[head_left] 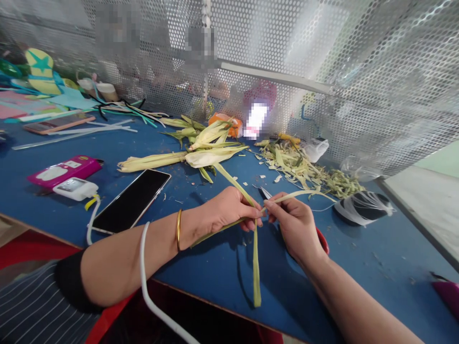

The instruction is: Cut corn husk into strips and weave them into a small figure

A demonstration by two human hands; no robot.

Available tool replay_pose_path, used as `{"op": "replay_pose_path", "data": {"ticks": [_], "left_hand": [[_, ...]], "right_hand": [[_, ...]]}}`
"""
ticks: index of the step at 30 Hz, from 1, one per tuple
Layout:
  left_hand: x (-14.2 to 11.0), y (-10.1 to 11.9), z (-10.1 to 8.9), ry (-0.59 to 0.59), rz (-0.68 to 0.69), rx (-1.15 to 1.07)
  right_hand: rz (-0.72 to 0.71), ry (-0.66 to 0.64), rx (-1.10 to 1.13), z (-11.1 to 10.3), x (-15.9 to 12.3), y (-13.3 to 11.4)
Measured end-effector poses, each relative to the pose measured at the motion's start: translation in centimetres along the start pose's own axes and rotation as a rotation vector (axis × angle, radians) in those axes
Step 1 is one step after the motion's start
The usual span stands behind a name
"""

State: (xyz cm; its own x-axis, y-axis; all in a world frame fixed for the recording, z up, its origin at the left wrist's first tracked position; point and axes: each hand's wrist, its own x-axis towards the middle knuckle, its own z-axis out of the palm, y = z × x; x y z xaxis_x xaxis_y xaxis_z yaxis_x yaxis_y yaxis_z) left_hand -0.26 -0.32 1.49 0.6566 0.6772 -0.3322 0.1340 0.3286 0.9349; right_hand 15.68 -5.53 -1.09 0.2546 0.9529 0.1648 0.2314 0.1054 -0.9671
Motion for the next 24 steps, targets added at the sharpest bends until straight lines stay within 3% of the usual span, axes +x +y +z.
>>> {"op": "replay_pose_path", "data": {"ticks": [7, 11, 19, 24], "left_hand": [[0.6, -0.8, -0.3, -0.023, 0.029, 0.066], [0.5, -0.4, -0.2, 0.032, 0.020, 0.050], [0.8, 0.2, -1.3, 0.140, -0.022, -0.180], [1.2, -0.3, -1.0, 0.214, 0.028, -0.147]], "right_hand": [[-0.004, -0.029, -0.089, 0.0, 0.0, 0.1], [0.067, -0.038, -0.057, -0.2, 0.2, 0.3], [0.220, -0.329, -0.167, -0.1, -0.1, -0.7], [0.155, -0.353, -0.133, 0.3, -0.5, -0.3]]}}
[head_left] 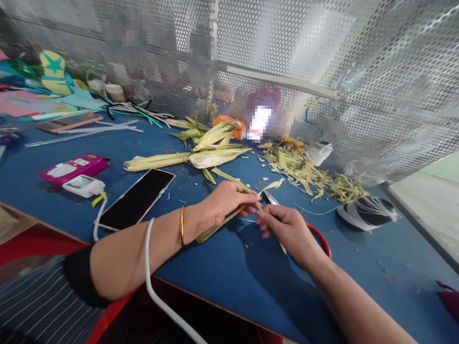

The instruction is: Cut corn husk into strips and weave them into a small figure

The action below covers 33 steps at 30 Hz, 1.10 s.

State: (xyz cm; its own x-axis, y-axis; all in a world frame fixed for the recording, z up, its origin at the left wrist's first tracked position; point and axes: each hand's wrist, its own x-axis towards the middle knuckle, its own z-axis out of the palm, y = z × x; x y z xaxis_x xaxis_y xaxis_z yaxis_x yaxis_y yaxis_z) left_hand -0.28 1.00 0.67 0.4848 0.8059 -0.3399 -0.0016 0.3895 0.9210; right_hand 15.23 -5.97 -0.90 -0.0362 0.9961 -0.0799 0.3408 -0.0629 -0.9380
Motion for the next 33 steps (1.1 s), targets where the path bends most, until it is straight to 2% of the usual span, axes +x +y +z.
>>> {"op": "replay_pose_path", "data": {"ticks": [3, 6, 8, 10, 12, 13, 15, 17, 20, 27, 30, 33], "left_hand": [[0.1, -0.2, 0.3, 0.061, 0.032, 0.054], [0.2, -0.2, 0.3, 0.054, 0.031, 0.036], [0.1, 0.0, 0.1, 0.008, 0.014, -0.039], [-0.1, 0.2, -0.1, -0.037, -0.011, -0.125], [-0.2, 0.4, -0.2, -0.068, -0.034, -0.180], [-0.3, 0.4, -0.1, -0.077, -0.040, -0.193], [-0.3, 0.2, 0.0, -0.085, -0.032, -0.206], [-0.2, -0.1, 0.2, -0.099, -0.020, -0.202], [-0.1, -0.6, 0.5, -0.119, -0.017, -0.192], [-0.2, -1.1, 0.8, -0.011, 0.044, -0.135], [-0.2, -0.9, 0.6, -0.037, 0.046, -0.118], [-0.3, -0.4, 0.4, -0.080, 0.026, -0.140]], "right_hand": [[-0.085, -0.012, -0.126, 0.1, -0.2, 0.4], [-0.174, 0.030, -0.330, -0.1, -0.3, 0.4], [-0.267, 0.183, -0.503, -0.4, -0.4, 0.3], [-0.422, 0.391, -0.707, -0.6, -0.5, 0.1], [-0.616, 0.488, -0.891, -0.7, -0.6, -0.1], [-0.701, 0.472, -0.959, -0.7, -0.6, -0.2], [-0.827, 0.352, -1.043, -0.4, -0.7, -0.3], [-0.901, 0.225, -1.109, 0.1, -0.6, -0.4], [-0.991, 0.155, -1.184, 0.7, -0.6, -0.4], [-1.056, 0.150, -1.049, 0.7, -0.6, -0.2], [-1.046, 0.144, -0.989, 0.5, -0.8, -0.3], [-0.911, 0.295, -0.937, 0.1, -0.9, -0.3]]}}
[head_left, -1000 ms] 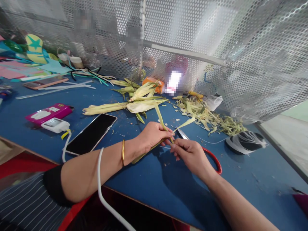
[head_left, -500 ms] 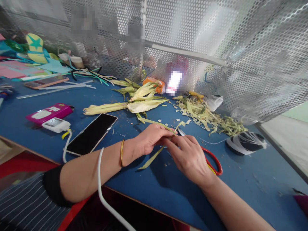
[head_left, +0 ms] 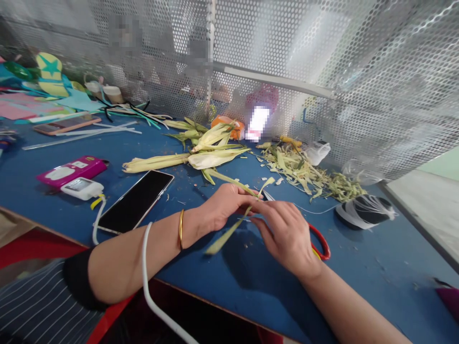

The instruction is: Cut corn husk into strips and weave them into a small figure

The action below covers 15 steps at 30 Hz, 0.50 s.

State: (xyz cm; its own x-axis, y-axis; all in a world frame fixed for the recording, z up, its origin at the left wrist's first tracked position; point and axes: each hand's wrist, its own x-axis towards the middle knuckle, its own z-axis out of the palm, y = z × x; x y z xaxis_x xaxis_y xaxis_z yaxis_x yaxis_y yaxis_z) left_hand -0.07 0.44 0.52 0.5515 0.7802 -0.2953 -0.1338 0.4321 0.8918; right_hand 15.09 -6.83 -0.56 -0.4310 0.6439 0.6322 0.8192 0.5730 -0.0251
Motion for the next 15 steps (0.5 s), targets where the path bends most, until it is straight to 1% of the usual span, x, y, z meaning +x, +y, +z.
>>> {"op": "replay_pose_path", "data": {"ticks": [3, 5, 7, 9, 11, 13, 15], "left_hand": [[-0.2, 0.6, -0.1, -0.015, -0.020, -0.022], [-0.2, 0.8, -0.1, -0.001, -0.037, -0.024], [-0.1, 0.7, -0.2, 0.010, -0.034, 0.004], [0.0, 0.5, -0.3, 0.040, -0.001, 0.091], [0.1, 0.3, -0.3, 0.092, 0.031, 0.199], [0.1, 0.2, -0.1, 0.132, 0.054, 0.282], [-0.1, 0.2, 0.0, 0.120, 0.083, 0.350]], "right_hand": [[0.286, 0.054, -0.049, 0.0, -0.2, 0.7], [0.403, 0.005, -0.052, 0.2, -0.3, 1.1], [0.407, -0.084, -0.032, 0.6, -0.4, 1.3], [0.334, -0.169, 0.013, 0.9, -0.4, 1.0], [0.253, -0.213, 0.066, 0.9, -0.4, 0.5], [0.226, -0.181, 0.097, 0.6, -0.3, 0.2], [0.263, -0.080, 0.068, 0.1, -0.2, 0.1]]}}
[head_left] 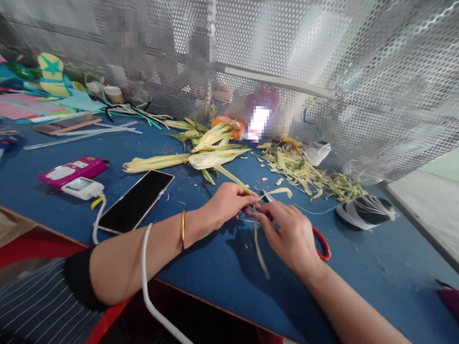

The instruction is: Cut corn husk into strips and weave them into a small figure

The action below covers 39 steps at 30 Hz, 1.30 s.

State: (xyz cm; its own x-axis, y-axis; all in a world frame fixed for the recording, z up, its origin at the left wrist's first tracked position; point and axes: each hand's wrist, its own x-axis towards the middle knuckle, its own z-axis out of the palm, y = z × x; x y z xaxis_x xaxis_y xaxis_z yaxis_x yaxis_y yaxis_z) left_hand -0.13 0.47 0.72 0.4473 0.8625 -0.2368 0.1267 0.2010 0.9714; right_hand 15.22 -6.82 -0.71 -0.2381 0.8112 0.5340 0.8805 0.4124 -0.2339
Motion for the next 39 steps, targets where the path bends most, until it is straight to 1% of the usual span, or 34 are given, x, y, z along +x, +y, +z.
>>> {"op": "replay_pose_path", "data": {"ticks": [2, 3, 4, 5, 7, 9, 10, 11, 12, 13, 14, 15, 16, 17, 18, 21, 22, 23, 24, 26, 29, 31, 33, 36, 37, 39], "left_hand": [[-0.3, 0.0, 0.1, -0.073, 0.027, 0.089], [-0.5, 0.0, 0.2, -0.134, 0.027, 0.139], [-0.7, -0.1, 0.4, -0.207, 0.025, 0.183], [-0.9, -0.2, 0.5, -0.278, 0.013, 0.220], [-1.3, -0.6, 0.8, -0.392, 0.011, 0.239], [-1.5, -0.9, 1.2, -0.442, -0.016, 0.257], [-1.6, -1.1, 1.3, -0.458, -0.031, 0.266], [-1.6, -1.1, 1.4, -0.468, -0.044, 0.276], [-1.6, -1.2, 1.5, -0.475, -0.054, 0.282], [-1.6, -1.2, 1.5, -0.476, -0.063, 0.282], [-1.5, -1.1, 1.4, -0.472, -0.072, 0.271], [-1.4, -1.1, 1.4, -0.460, -0.084, 0.249], [-1.3, -1.0, 1.3, -0.442, -0.102, 0.212], [-1.1, -1.0, 1.1, -0.418, -0.126, 0.159], [-1.0, -0.9, 1.0, -0.386, -0.152, 0.094], [-0.5, -0.7, 0.6, -0.239, -0.205, -0.091], [-0.4, -0.6, 0.5, -0.197, -0.205, -0.140], [-0.3, -0.5, 0.4, -0.165, -0.201, -0.184], [-0.2, -0.5, 0.3, -0.143, -0.198, -0.226], [0.0, -0.4, 0.3, -0.122, -0.211, -0.322], [0.3, -0.1, 0.1, -0.128, -0.289, -0.481], [0.4, 0.0, 0.0, -0.138, -0.344, -0.560], [0.4, 0.1, -0.1, -0.132, -0.363, -0.600], [0.2, 0.3, -0.1, -0.123, -0.320, -0.614], [0.1, 0.3, 0.0, -0.128, -0.296, -0.612], [-0.2, 0.1, 0.2, -0.148, -0.300, -0.620]], "right_hand": [[0.062, 0.105, -0.024, -0.5, 0.2, 0.1], [0.098, 0.129, -0.018, -0.7, 0.3, 0.2], [0.136, 0.124, 0.013, -0.8, 0.4, 0.3], [0.180, 0.089, 0.072, -0.8, 0.5, 0.3], [0.306, -0.053, 0.279, -0.7, 0.7, 0.2], [0.469, -0.227, 0.586, -0.5, 0.8, -0.1], [0.546, -0.282, 0.745, -0.4, 0.9, -0.2], [0.604, -0.299, 0.878, -0.4, 0.9, -0.3], [0.633, -0.272, 0.959, -0.4, 0.9, -0.5], [0.627, -0.206, 0.973, -0.5, 0.9, -0.6], [0.585, -0.117, 0.920, -0.7, 0.8, -0.7], [0.511, -0.031, 0.820, -0.9, 0.7, -0.8], [0.408, 0.033, 0.700, -1.1, 0.5, -1.0], [0.279, 0.062, 0.574, -1.3, 0.3, -1.1], [0.130, 0.069, 0.446, -1.5, 0.1, -1.3], [-0.339, 0.025, 0.060, -1.5, -0.4, -1.7], [-0.451, 0.009, -0.055, -1.4, -0.5, -1.8], [-0.522, -0.009, -0.152, -1.2, -0.6, -1.8], [-0.562, -0.031, -0.227, -1.0, -0.6, -1.8], [-0.587, -0.071, -0.327, -0.6, -0.5, -1.7], [-0.609, -0.100, -0.399, -0.1, -0.4, -1.4], [-0.616, -0.122, -0.406, 0.1, -0.4, -1.3], [-0.600, -0.128, -0.369, 0.1, -0.3, -1.3], [-0.572, -0.063, -0.261, 0.1, -0.2, -1.7], [-0.563, -0.042, -0.247, 0.1, -0.2, -1.9], [-0.543, -0.032, -0.275, 0.5, 0.0, -2.4]]}}
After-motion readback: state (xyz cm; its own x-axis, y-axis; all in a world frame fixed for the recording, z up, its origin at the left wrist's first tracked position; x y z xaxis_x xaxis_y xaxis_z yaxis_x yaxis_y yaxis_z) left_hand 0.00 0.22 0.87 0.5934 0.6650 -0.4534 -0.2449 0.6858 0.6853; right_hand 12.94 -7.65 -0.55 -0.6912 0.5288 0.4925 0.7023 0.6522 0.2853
